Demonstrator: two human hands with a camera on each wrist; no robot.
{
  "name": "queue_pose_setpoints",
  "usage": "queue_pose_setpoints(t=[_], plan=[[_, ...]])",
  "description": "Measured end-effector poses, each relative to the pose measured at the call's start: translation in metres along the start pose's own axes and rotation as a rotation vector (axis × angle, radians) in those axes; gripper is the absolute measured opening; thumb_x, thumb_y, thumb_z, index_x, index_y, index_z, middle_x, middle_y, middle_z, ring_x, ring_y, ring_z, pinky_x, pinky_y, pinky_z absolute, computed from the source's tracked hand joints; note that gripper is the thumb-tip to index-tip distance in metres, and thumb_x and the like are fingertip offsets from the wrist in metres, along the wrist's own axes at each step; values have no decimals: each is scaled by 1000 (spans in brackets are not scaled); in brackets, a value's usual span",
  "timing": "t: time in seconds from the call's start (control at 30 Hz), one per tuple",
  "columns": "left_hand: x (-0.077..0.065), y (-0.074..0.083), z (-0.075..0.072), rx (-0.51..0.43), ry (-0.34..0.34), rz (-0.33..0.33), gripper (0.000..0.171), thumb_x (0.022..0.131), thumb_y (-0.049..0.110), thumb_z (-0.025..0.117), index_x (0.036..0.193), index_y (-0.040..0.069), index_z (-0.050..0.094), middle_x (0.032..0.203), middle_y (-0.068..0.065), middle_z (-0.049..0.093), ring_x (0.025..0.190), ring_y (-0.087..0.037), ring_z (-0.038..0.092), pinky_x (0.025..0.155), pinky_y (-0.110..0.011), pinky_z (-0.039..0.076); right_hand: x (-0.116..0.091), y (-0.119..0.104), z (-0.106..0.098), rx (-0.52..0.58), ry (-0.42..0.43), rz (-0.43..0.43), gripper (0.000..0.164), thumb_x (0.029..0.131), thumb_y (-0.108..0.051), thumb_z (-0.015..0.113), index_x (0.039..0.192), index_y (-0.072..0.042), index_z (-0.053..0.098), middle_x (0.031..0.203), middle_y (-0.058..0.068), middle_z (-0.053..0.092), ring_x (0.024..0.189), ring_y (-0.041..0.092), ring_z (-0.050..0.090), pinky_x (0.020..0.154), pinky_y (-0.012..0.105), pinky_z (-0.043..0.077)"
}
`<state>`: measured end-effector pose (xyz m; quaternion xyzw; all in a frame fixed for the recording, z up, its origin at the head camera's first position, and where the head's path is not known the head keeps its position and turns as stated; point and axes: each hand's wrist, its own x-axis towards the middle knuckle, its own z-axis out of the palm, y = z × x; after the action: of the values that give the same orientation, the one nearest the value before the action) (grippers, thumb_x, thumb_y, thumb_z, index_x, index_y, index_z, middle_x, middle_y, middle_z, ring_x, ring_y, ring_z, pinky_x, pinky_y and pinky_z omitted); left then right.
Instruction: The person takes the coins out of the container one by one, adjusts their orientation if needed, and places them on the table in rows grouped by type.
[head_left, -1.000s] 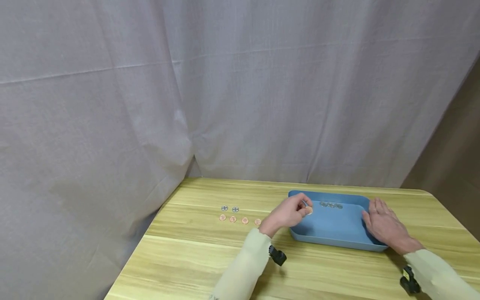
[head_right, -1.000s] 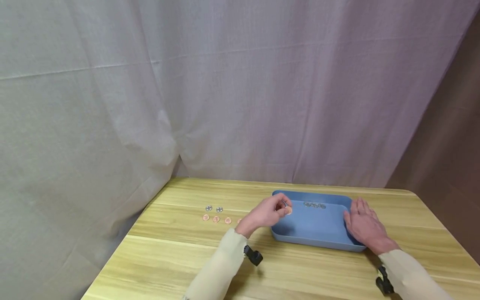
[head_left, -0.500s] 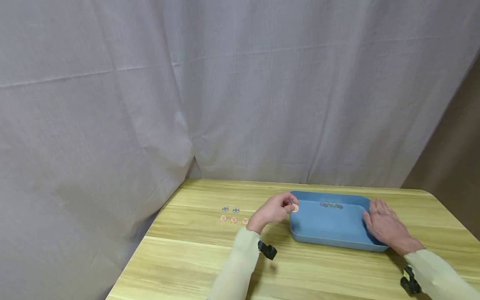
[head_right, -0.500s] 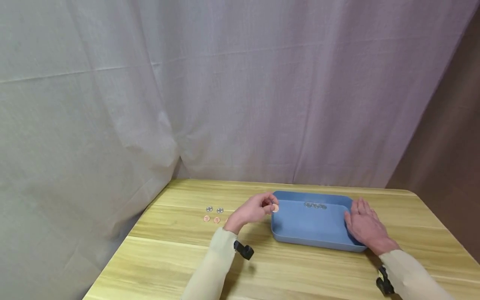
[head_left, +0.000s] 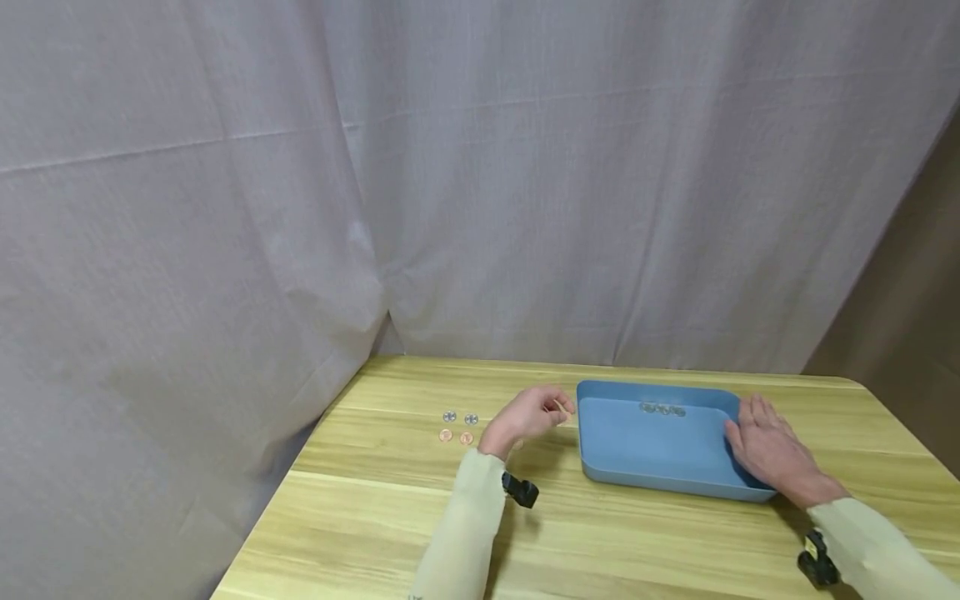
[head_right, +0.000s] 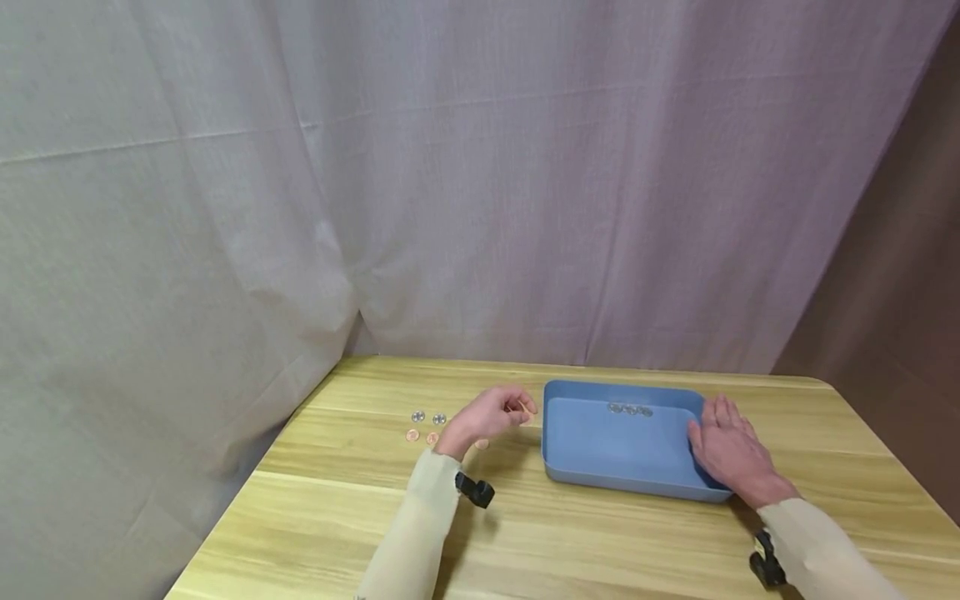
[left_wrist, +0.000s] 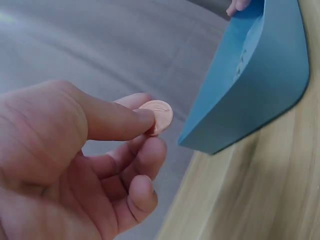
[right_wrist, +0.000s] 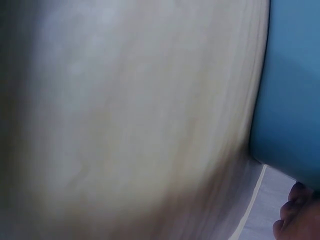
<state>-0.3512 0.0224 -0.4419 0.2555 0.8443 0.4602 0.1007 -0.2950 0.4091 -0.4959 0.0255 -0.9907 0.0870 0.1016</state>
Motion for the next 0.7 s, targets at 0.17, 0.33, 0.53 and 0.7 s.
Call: queue_pose_setpoints(t=[0.17,0.33,0.53,0.7], plan=[[-2,-6,-1,96,-39,-40,8,94,12,64,98,13,71,89,-8,69,73,-13,57,62,-24,43,0,2,1,8,9,-11,68,107,-31,30,142,25,13,147,48,13,140,59,12,114,66,11],[-1,-12,-3,269,-71,-52,8,91,12,68,93,14,75,86,4,69,69,-6,51,61,-22,41,-1,3,2,13,8,0,69,107,-31,31,143,25,13,148,47,11,141,58,10,115,66,9],[0,-19,-4,360,-111,-155,8,89,12,71,87,18,75,80,8,65,58,-9,45,52,-23,37,-1,1,2,7,14,5,68,107,-30,31,142,25,13,147,47,12,140,58,11,115,66,10],[1,-24,-3,380,-104,-179,9,87,10,73,86,19,75,79,6,66,56,-9,44,51,-23,37,0,0,2,12,4,7,69,107,-31,32,143,25,12,148,47,10,140,58,10,115,66,9]])
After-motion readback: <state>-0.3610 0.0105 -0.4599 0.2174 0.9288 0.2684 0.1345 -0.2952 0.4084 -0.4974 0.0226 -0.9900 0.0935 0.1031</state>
